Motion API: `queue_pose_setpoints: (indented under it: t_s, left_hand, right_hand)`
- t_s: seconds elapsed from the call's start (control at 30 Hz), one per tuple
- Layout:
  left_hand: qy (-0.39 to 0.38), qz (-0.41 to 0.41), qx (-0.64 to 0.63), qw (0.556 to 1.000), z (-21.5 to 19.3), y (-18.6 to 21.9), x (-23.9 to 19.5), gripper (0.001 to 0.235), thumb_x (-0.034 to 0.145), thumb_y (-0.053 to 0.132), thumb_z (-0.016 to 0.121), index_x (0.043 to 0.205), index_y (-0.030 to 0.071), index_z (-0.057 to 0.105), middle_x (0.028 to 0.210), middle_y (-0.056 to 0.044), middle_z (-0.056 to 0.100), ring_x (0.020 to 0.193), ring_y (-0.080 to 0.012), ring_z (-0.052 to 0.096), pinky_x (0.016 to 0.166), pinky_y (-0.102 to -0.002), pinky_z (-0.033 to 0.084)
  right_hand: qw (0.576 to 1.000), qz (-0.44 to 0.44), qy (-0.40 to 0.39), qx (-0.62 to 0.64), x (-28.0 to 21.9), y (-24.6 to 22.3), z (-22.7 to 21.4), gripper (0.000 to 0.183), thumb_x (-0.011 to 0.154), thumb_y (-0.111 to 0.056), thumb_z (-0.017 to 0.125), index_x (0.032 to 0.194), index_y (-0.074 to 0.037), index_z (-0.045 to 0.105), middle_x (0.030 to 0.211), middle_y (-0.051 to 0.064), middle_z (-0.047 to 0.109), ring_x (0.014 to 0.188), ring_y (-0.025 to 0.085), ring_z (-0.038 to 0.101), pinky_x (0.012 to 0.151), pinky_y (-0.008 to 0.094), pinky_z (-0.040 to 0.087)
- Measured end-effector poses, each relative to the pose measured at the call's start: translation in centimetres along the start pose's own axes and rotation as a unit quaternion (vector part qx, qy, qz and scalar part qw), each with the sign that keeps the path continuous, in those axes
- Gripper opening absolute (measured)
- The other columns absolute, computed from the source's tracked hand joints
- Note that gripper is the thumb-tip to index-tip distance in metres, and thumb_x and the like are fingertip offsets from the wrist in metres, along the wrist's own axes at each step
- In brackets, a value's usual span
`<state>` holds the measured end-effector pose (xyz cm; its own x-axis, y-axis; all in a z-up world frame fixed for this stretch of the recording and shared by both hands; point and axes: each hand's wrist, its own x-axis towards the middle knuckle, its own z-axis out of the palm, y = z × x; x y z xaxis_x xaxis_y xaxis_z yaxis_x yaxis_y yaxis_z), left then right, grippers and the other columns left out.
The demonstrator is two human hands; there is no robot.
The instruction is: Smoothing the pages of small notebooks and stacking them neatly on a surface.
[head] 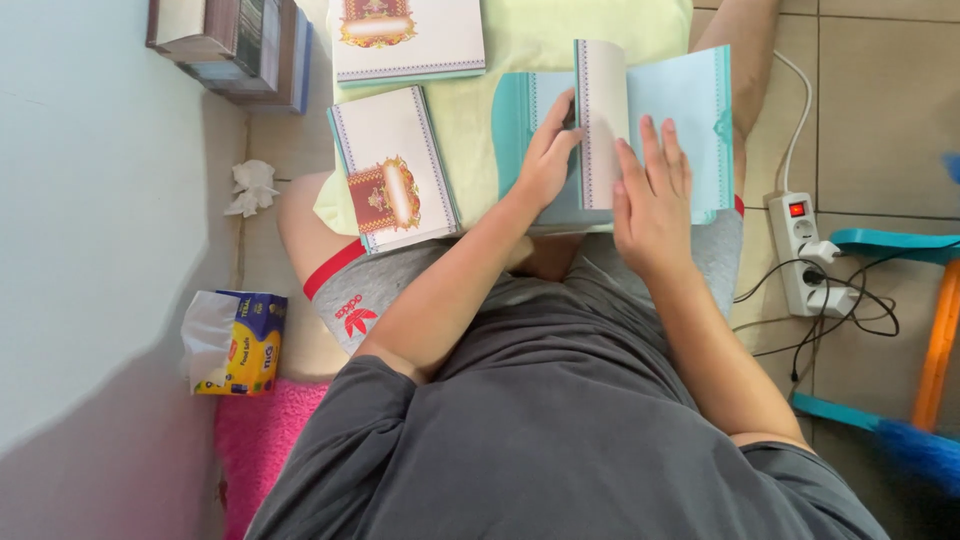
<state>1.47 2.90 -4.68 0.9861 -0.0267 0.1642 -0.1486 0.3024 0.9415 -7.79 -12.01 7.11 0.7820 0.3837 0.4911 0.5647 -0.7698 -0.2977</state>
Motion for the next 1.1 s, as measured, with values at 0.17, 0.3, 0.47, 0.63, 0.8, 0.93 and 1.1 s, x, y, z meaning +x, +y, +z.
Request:
queue_pose_setpoints:
  t_s: [0.17, 0.3, 0.47, 0.63, 0.8, 0.93, 1.1]
  left_hand:
    - [0.015, 0.024, -0.053, 0.998, -0.9, 2.5, 0.1, 0.072, 0.093, 0.002, 0.047, 0.162, 0.006, 0.026, 0.165, -0.022, 0.033, 0.152, -0.0339, 0.033, 0.126, -0.041, 0.023]
    - [0.052, 0.172, 0.308, 0.934, -0.1, 5.6, -0.5, 0.084, 0.094, 0.003, 0.063, 0.166, 0.011, 0.019, 0.175, -0.019, 0.018, 0.168, -0.0399, 0.015, 0.138, -0.048, 0.021]
    - [-0.025, 0.205, 0.633, 0.746, 1.2, 1.7, 1.7, 0.065, 0.090, 0.021, 0.072, 0.151, 0.012, 0.052, 0.167, -0.014, 0.019, 0.158, -0.0384, 0.013, 0.127, -0.068, 0.018]
    - [-0.030, 0.196, 0.681, 0.705, 1.7, 1.6, 1.5, 0.058, 0.101, 0.032, 0.057, 0.153, 0.009, 0.046, 0.160, -0.014, 0.042, 0.151, -0.0381, 0.034, 0.124, -0.061, 0.023]
    - [-0.037, 0.189, 0.690, 0.697, 1.7, 2.1, 1.3, 0.055, 0.105, 0.033, 0.050, 0.154, 0.008, 0.045, 0.161, -0.014, 0.043, 0.152, -0.0380, 0.032, 0.124, -0.061, 0.020]
    - [0.004, 0.250, 0.639, 0.728, 1.3, 1.8, 1.5, 0.053, 0.099, 0.028, 0.059, 0.144, 0.000, 0.055, 0.155, -0.015, 0.050, 0.147, -0.0382, 0.041, 0.123, -0.061, 0.028]
    - [0.002, 0.206, 0.658, 0.724, 1.5, 1.0, 1.6, 0.055, 0.101, 0.028, 0.053, 0.148, -0.001, 0.051, 0.158, -0.014, 0.046, 0.151, -0.0326, 0.038, 0.126, -0.055, 0.024]
  right_hand:
    - [0.998, 0.031, -0.057, 0.013, -0.4, 3.5, 3.3, 0.047, 0.102, -0.009, 0.053, 0.145, 0.010, 0.051, 0.159, 0.026, 0.043, 0.150, 0.044, 0.033, 0.122, 0.056, 0.026]
    - [0.999, 0.019, -0.031, -0.018, -0.2, 2.7, 3.3, 0.045, 0.097, -0.004, 0.058, 0.140, 0.011, 0.057, 0.152, 0.025, 0.053, 0.144, 0.038, 0.047, 0.120, 0.049, 0.034]
    - [0.999, 0.012, -0.009, -0.028, -0.4, 2.1, 3.3, 0.045, 0.095, -0.001, 0.060, 0.139, 0.010, 0.060, 0.152, 0.024, 0.054, 0.142, 0.038, 0.050, 0.118, 0.048, 0.037]
    - [0.998, 0.004, -0.026, -0.053, -0.7, 2.9, 3.3, 0.048, 0.097, -0.005, 0.056, 0.143, 0.010, 0.056, 0.155, 0.023, 0.052, 0.146, 0.035, 0.048, 0.119, 0.046, 0.036]
    - [0.993, 0.011, -0.109, -0.052, 2.1, 6.5, 5.8, 0.053, 0.099, -0.004, 0.049, 0.150, 0.010, 0.048, 0.159, 0.025, 0.045, 0.148, 0.038, 0.041, 0.117, 0.052, 0.031]
    - [0.994, 0.012, -0.104, -0.040, 4.8, 8.9, 7.6, 0.052, 0.099, -0.003, 0.046, 0.149, 0.009, 0.051, 0.160, 0.022, 0.045, 0.149, 0.037, 0.038, 0.118, 0.051, 0.028]
    - [0.994, -0.007, -0.102, -0.038, 1.1, 6.4, 5.3, 0.055, 0.096, -0.002, 0.049, 0.149, 0.011, 0.047, 0.159, 0.027, 0.044, 0.149, 0.040, 0.040, 0.119, 0.052, 0.031]
